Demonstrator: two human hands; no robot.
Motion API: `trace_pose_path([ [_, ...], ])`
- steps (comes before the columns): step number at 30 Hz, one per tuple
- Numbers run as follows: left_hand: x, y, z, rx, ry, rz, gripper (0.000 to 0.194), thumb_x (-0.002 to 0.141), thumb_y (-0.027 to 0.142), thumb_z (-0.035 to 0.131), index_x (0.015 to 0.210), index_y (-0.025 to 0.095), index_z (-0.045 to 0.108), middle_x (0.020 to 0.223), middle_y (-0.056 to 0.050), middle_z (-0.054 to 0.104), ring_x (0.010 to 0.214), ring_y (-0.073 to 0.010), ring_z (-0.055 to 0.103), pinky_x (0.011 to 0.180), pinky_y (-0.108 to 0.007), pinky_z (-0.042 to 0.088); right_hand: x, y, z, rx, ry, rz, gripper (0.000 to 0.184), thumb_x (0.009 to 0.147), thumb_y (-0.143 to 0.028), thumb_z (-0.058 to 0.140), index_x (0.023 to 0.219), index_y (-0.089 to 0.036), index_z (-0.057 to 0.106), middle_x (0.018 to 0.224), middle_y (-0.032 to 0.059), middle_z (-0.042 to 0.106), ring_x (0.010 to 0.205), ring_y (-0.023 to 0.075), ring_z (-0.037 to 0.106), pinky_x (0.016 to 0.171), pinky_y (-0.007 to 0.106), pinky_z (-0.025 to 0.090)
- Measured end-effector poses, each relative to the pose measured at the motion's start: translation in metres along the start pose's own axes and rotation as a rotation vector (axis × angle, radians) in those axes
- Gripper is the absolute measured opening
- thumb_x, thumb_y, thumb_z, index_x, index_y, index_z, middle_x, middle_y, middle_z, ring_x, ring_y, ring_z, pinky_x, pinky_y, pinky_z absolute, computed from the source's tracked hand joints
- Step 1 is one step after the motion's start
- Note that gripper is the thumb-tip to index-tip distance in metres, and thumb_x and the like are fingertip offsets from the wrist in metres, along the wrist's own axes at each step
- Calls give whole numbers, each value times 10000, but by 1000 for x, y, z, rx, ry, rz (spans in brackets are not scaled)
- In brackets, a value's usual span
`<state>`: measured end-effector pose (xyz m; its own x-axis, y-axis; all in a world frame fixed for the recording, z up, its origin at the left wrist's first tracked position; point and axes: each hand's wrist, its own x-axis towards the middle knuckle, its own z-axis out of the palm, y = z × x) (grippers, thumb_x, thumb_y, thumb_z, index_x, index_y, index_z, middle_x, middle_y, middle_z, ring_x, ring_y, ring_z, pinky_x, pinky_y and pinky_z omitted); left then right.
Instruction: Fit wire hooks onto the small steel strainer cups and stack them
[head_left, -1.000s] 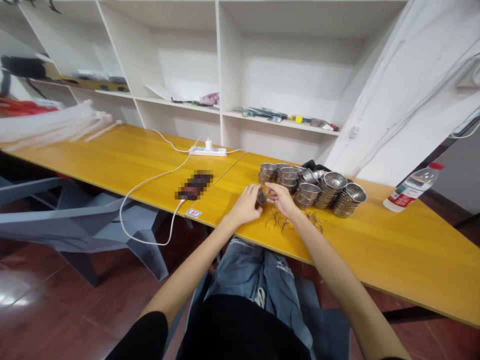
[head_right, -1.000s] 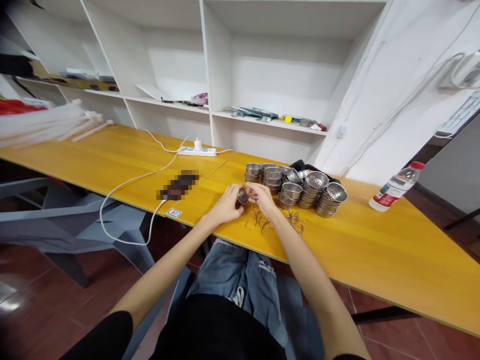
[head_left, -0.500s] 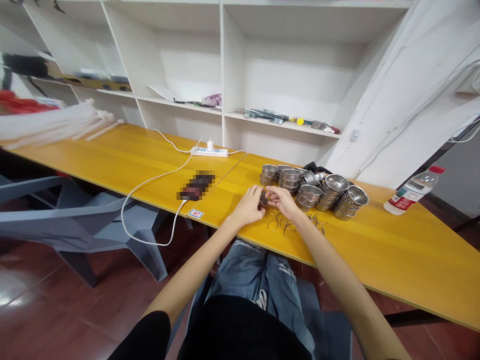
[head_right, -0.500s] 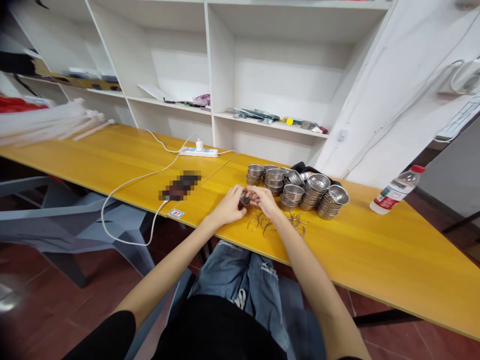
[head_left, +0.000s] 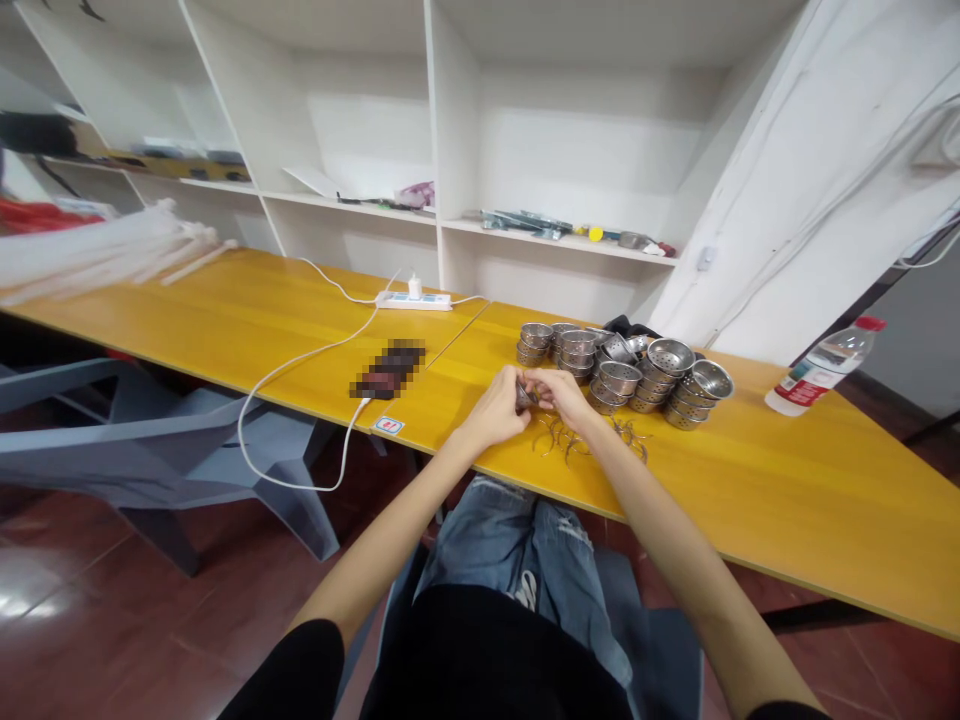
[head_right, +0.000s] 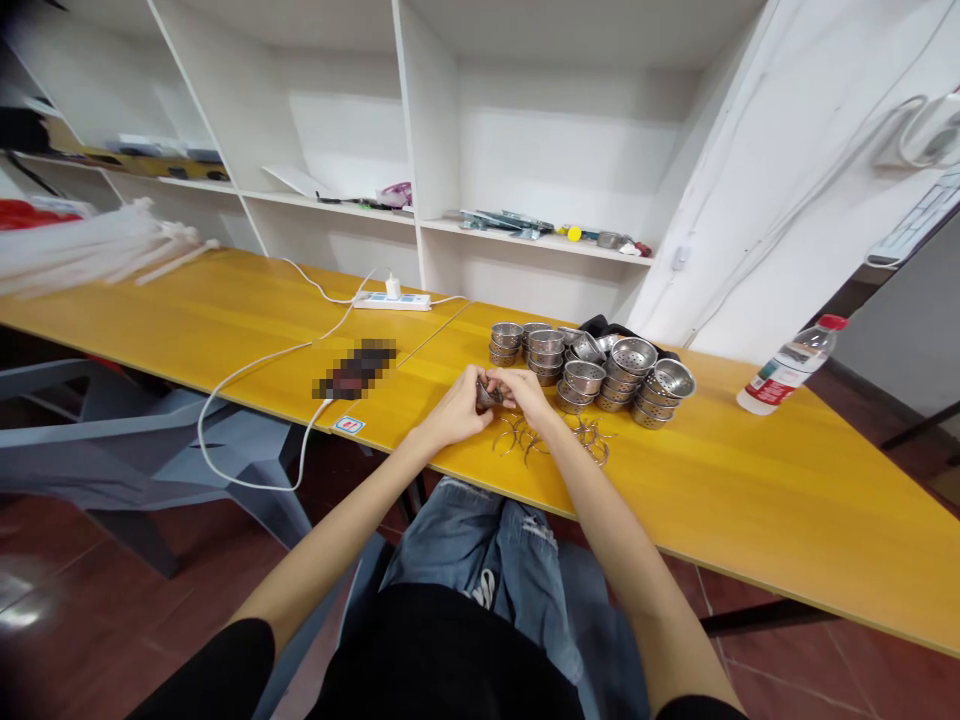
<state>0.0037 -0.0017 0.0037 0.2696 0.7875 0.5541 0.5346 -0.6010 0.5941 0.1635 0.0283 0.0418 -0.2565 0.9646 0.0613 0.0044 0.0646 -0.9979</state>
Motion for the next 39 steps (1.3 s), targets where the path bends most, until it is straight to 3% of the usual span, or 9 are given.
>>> trace_pose_path([
  [3, 1, -5, 2, -30, 9, -30, 417, 763, 156, 679, 1057, 235, 394, 1083, -73, 572, 1036, -253, 608, 950, -411, 508, 0, 1, 0, 18, -7, -1, 312, 678, -422, 801, 551, -169, 668, 575, -9, 548, 505, 70, 312, 465, 222, 210],
  [8, 3, -12, 3, -95, 13, -50, 439, 771, 213, 730, 1020, 246, 370, 1043, -27, 583, 985, -222, 615, 911, -370, 496, 0, 1, 0, 7, -18, -30, 298, 647, -414, 797, 543, -171, 659, 593, -2, 587, 523, 79, 340, 482, 234, 203],
  [18, 2, -9, 0, -121, 12, -34, 562, 774, 199, 704, 1206, 241, 346, 1150, -45, 567, 1018, -206, 624, 923, -342, 485, 2, 9, -2, -52, -51, -8, 312, 659, -393, 773, 514, -170, 611, 522, -30, 487, 518, 77, 334, 504, 233, 194],
  [25, 3, -9, -2, -124, 0, -24, 500, 775, 167, 694, 1150, 246, 373, 1057, -14, 595, 962, -187, 630, 895, -320, 484, 1, 7, -3, -53, -101, -25, 370, 695, -429, 793, 518, -172, 593, 522, -40, 443, 515, 75, 311, 506, 248, 174],
  [31, 3, -7, -8, -63, -43, -13, 489, 790, 192, 701, 1158, 251, 384, 1086, -29, 610, 992, -221, 643, 895, -348, 500, -1, 5, -5, -64, -143, -32, 398, 706, -461, 804, 524, -172, 600, 533, -43, 457, 512, 73, 306, 507, 263, 180],
  [39, 2, -11, -11, 27, -85, 136, 507, 814, 197, 679, 1247, 238, 418, 1203, -93, 607, 1154, -293, 621, 1004, -427, 495, 0, 5, -14, 30, -206, 8, 279, 700, -367, 826, 578, -168, 674, 566, -29, 475, 561, 94, 336, 536, 262, 244],
])
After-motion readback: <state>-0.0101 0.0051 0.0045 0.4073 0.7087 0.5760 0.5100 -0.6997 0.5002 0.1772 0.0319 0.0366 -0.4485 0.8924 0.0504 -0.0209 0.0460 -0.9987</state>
